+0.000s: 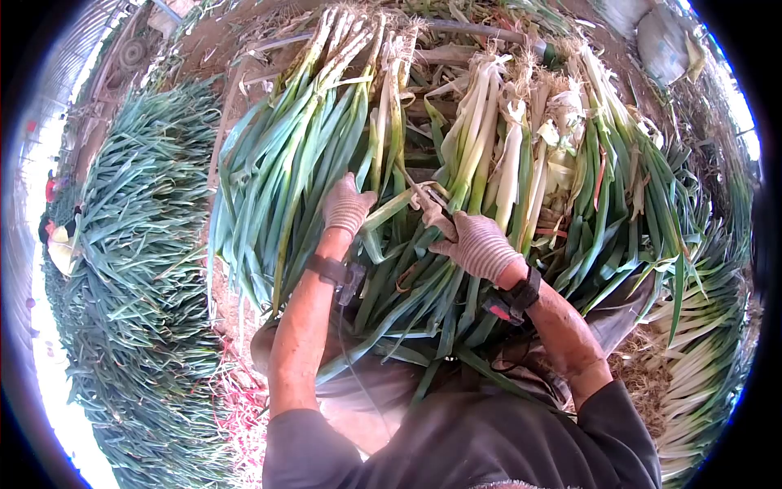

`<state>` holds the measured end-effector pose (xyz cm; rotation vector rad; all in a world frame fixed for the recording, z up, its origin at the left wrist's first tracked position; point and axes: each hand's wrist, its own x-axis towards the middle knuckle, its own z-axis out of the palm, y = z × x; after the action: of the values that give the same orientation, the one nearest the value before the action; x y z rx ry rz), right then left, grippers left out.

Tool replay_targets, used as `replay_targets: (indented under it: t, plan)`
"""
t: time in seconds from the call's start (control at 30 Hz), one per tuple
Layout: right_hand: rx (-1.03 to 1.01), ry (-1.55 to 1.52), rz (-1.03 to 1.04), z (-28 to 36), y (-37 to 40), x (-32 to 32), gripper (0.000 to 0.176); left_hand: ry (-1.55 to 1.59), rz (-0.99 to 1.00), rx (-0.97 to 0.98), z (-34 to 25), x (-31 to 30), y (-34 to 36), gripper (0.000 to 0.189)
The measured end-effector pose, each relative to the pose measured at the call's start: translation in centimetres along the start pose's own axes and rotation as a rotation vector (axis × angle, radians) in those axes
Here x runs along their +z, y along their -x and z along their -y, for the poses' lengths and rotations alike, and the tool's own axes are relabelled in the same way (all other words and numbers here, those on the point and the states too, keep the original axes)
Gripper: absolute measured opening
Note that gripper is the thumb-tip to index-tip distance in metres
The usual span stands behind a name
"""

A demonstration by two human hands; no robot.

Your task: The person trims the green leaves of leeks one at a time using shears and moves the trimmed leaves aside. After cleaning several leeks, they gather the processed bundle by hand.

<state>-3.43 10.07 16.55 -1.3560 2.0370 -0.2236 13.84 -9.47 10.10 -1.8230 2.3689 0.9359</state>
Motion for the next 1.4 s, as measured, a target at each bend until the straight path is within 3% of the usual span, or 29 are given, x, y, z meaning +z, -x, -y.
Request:
replay_targets:
  t: [0.43, 0.63, 0.67, 0.7, 0.77, 1.0, 1.4]
  plan:
    - [0.019, 0.018, 0.015, 0.0, -1.0, -0.2, 0.055, -0.064, -0.043, 0.05, 0.3, 1.2, -0.3, 0.046]
    - [0.054, -0.013, -0.013, 0.3, -0.8, -0.5, 0.054, -0.122, -0.015, 0.077, -1.4, 1.4, 0.6, 0.064]
    - [0.069, -0.037, -0.013, 0.0, -0.5, -0.6, 0.054, -0.134, 0.058, 0.062, -1.7, 1.4, 0.4, 0.075]
    - [0.084, -0.059, -0.013, -0.3, -0.3, -0.7, 0.055, -0.182, 0.11, 0.056, -2.7, 1.0, 0.9, 0.075]
    - [0.054, -0.021, -0.014, -0.5, -0.6, -0.5, 0.054, -0.246, -0.015, 0.144, -2.3, 3.4, 0.9, 0.069]
    - [0.007, 0.029, -0.016, -0.4, -3.0, -1.5, 0.053, -0.163, 0.012, 0.055, -2.8, 3.8, 0.3, 0.054]
    - [0.032, -0.045, -0.057, 0.4, -6.2, -2.6, 0.057, -0.161, 0.038, 0.081, -2.0, 3.4, -1.4, 0.053]
